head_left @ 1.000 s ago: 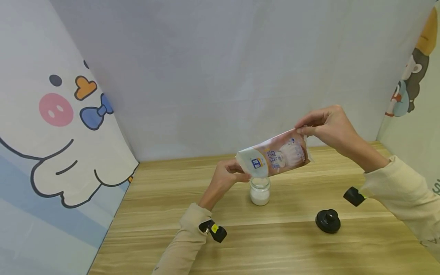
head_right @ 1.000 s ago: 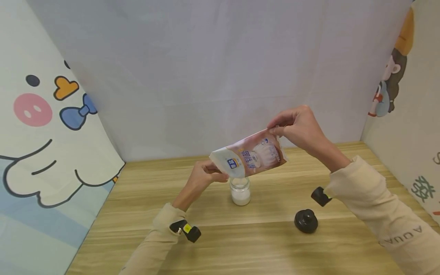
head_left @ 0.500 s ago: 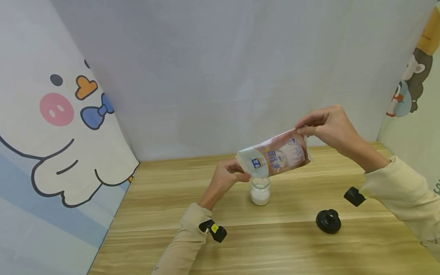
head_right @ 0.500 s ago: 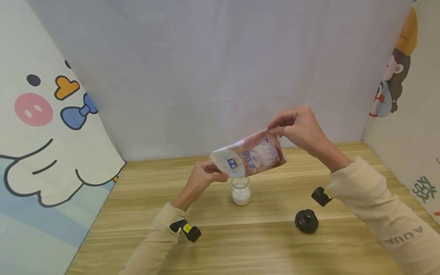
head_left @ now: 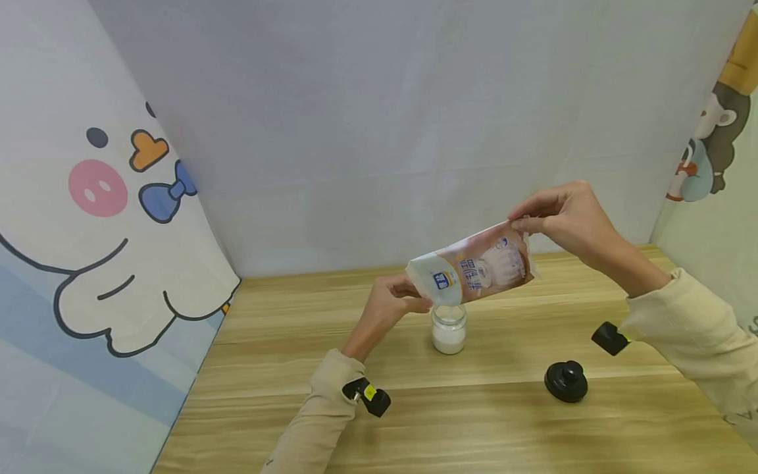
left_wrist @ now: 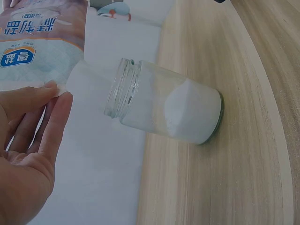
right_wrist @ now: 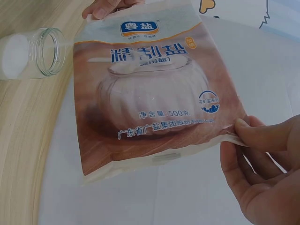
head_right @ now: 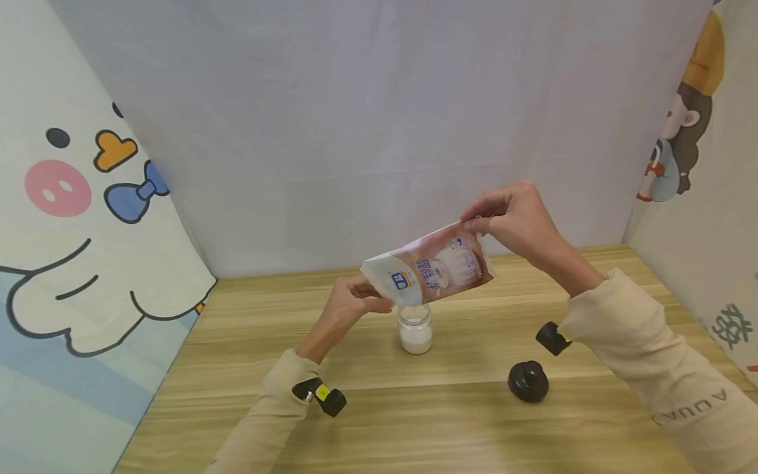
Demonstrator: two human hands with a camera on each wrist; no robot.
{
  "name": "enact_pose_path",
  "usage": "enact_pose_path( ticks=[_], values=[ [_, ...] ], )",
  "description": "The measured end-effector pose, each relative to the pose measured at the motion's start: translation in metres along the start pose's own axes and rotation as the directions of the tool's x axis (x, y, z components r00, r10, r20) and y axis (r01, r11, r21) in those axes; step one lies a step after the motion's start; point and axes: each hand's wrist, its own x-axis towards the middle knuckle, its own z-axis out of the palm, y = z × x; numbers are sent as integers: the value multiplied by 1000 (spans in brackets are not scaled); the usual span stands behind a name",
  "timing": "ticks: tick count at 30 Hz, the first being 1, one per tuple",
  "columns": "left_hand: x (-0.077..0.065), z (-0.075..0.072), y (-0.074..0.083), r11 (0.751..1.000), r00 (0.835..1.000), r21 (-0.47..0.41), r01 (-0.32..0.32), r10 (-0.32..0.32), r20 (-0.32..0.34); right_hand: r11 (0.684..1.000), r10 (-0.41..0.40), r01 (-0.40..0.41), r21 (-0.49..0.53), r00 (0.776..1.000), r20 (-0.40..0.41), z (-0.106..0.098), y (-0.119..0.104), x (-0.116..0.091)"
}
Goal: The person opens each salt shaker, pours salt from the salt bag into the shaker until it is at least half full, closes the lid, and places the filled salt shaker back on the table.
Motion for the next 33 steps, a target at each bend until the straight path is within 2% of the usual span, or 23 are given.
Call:
enact_pose_path(
  ticks=[33],
  values=[
    [-1,-2,1,1000,1000,-21,-2,2,4,1000,12,-12,-24,1000,0,1,2,1]
  ],
)
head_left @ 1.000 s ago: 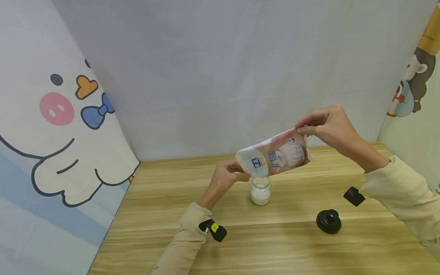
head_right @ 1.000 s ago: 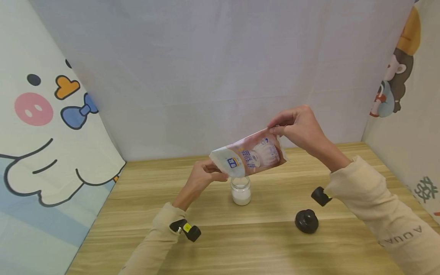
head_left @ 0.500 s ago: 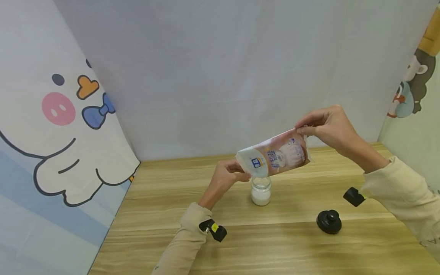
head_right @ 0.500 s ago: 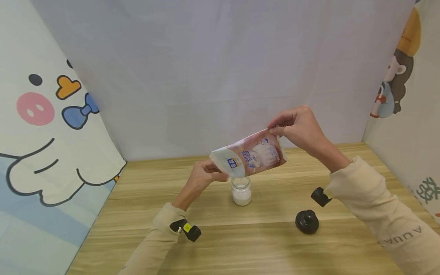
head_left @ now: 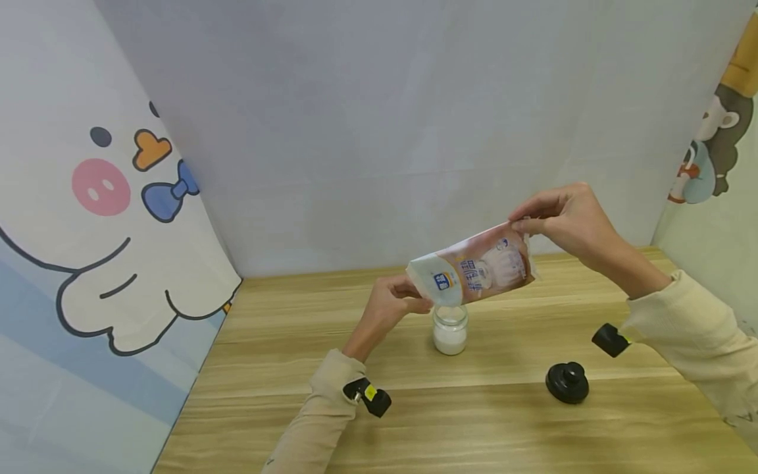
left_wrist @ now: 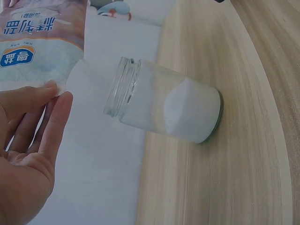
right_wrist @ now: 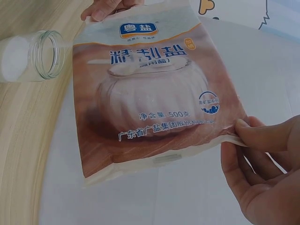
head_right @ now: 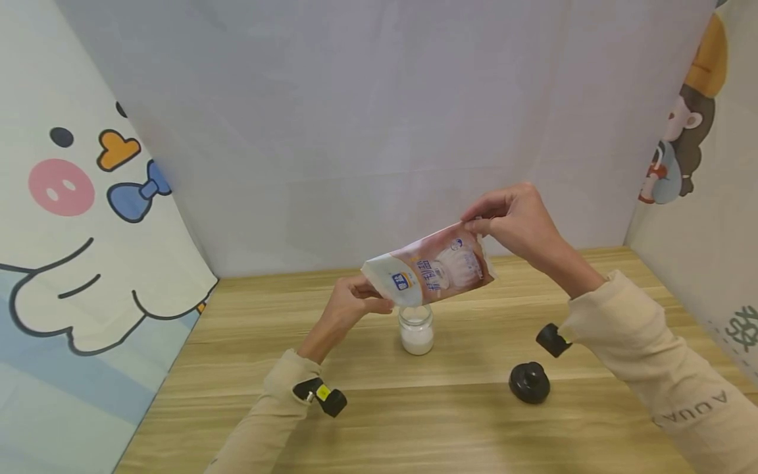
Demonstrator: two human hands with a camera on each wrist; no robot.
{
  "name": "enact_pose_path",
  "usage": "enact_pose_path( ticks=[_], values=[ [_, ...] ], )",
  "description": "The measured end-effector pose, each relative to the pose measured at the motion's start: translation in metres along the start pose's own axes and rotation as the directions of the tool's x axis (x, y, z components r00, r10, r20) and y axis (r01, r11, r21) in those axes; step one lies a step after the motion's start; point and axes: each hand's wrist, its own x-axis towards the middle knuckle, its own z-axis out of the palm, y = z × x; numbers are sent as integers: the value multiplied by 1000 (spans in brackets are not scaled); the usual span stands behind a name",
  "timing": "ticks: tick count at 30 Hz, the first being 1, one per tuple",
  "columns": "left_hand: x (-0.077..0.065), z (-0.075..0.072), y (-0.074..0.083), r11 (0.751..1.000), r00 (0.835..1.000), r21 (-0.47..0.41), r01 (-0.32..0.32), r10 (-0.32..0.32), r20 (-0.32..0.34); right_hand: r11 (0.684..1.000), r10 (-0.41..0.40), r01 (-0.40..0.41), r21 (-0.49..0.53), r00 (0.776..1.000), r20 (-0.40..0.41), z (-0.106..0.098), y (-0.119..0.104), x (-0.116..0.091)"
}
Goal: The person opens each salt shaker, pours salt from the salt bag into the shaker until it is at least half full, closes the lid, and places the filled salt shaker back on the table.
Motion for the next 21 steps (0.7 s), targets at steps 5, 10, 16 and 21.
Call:
enact_pose_path(
  ticks=[5,10,16,21],
  values=[
    [1,0,-1,1000,1000,-1,-6,6,1,1000,0,0,1,1000,-4,0,0,0],
    [1,0,-2,1000,1000,1,-7,7,-1,1000,-2,2,3,1000,-6,0,1,1],
    [2,1,-3,1000,1000,4,-3,3,-3,1000,-5,5,8,1000,-12,1,1,1],
    [2,1,-2,1000,1000,7,-2,3,-6,1000,-7,7,7,1000,-12,2,1,1]
  ],
)
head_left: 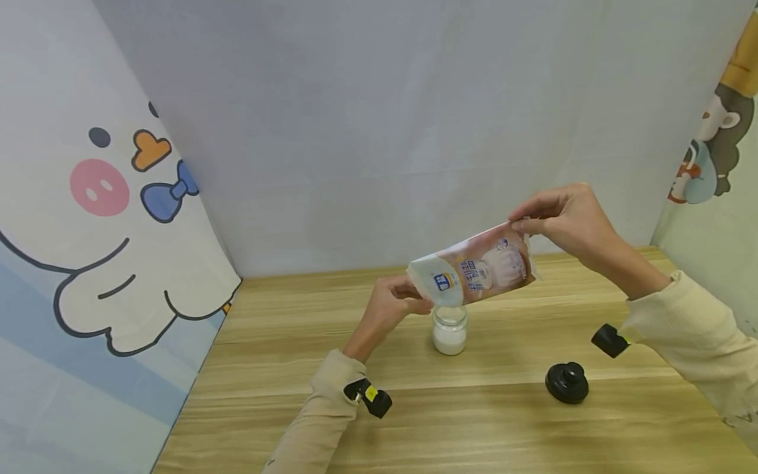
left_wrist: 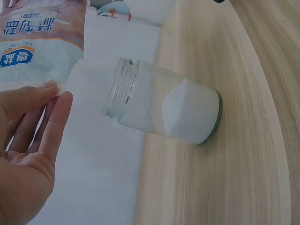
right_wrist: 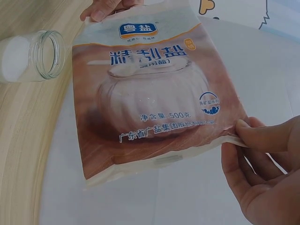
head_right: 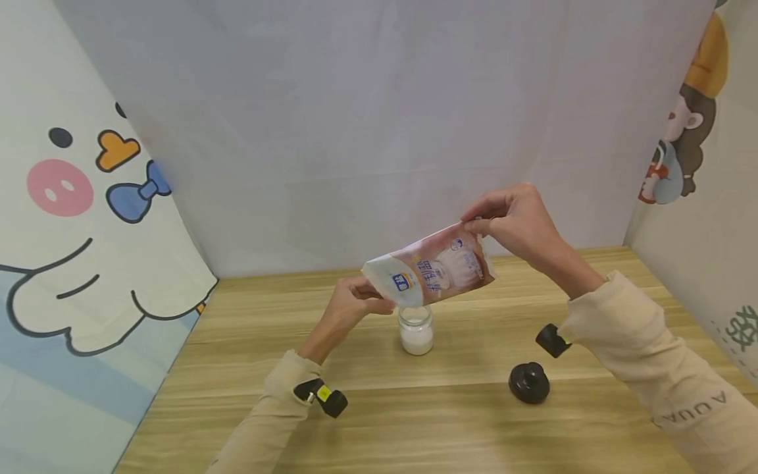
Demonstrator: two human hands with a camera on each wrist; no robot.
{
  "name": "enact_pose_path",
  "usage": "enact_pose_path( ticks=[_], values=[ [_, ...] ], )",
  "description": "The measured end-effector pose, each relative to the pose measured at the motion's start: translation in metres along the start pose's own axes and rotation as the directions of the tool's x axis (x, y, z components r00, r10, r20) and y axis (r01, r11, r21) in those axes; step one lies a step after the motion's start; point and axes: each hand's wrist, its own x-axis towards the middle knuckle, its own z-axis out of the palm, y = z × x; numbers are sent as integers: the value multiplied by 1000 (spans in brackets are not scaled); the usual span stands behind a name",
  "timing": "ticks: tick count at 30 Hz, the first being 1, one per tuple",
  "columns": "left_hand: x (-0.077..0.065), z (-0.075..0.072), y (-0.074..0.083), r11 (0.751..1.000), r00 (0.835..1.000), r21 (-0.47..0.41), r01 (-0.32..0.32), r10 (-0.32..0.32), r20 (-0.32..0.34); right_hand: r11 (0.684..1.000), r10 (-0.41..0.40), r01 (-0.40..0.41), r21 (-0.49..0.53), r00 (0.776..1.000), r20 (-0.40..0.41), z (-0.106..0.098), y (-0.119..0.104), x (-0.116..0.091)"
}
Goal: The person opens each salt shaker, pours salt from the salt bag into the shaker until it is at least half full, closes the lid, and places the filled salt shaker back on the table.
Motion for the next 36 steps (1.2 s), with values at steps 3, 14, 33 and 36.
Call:
enact_pose_path(
  ticks=[3,14,33,36],
  values=[
    [0,0,0,1000,1000,3,-5,5,1,1000,-2,2,-2,1000,-1,0,0,0],
    [-1,0,0,1000,1000,6,-9,9,10,1000,-9,9,12,1000,-3,0,0,0],
    [-1,0,1,1000,1000,14,3,-3,-1,1000,5,-5,0,1000,4,0,0,0],
    [-1,0,1,1000,1000,10,-1,1,-3,1000,4,-4,1,1000,3,0,0,0]
  ],
)
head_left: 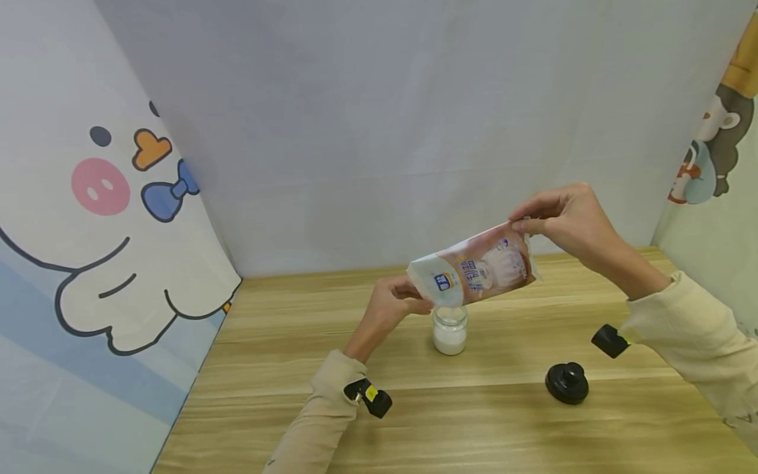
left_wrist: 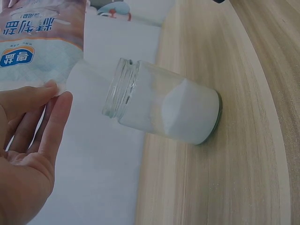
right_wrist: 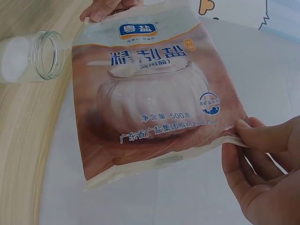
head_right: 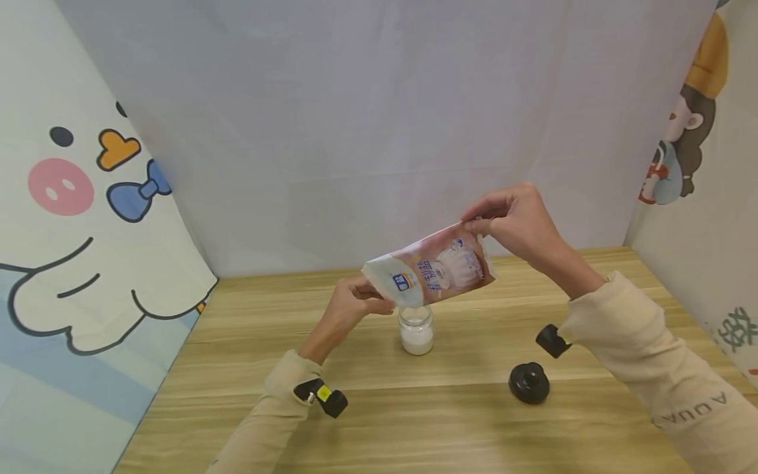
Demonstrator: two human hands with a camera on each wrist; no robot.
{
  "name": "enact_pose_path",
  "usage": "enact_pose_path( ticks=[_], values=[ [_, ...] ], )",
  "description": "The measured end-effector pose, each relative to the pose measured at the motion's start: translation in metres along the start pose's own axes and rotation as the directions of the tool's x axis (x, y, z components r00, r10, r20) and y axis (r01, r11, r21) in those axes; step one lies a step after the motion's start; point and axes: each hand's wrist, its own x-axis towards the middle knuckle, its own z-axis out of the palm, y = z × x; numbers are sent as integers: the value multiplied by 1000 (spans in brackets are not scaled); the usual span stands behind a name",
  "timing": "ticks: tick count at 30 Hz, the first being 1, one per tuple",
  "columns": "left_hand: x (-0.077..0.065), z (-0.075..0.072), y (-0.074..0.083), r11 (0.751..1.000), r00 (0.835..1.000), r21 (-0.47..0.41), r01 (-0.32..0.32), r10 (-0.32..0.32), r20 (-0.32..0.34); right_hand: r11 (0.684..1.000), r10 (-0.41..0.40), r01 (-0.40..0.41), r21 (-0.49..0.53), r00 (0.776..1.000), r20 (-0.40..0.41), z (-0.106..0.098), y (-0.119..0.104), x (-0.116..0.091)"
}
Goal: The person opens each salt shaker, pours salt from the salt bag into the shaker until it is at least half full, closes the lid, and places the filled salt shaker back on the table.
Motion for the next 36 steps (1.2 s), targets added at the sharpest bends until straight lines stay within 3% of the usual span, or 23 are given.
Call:
enact_pose_path(
  ticks=[20,36],
  values=[
    [2,-1,0,1000,999,-6,18,-18,29,1000,-12,12,-2,1000,-6,-2,-2,-1],
    [2,1,-1,1000,1000,0,2,-2,1,1000,-7,7,-9,1000,2,-1,-1,1]
  ],
)
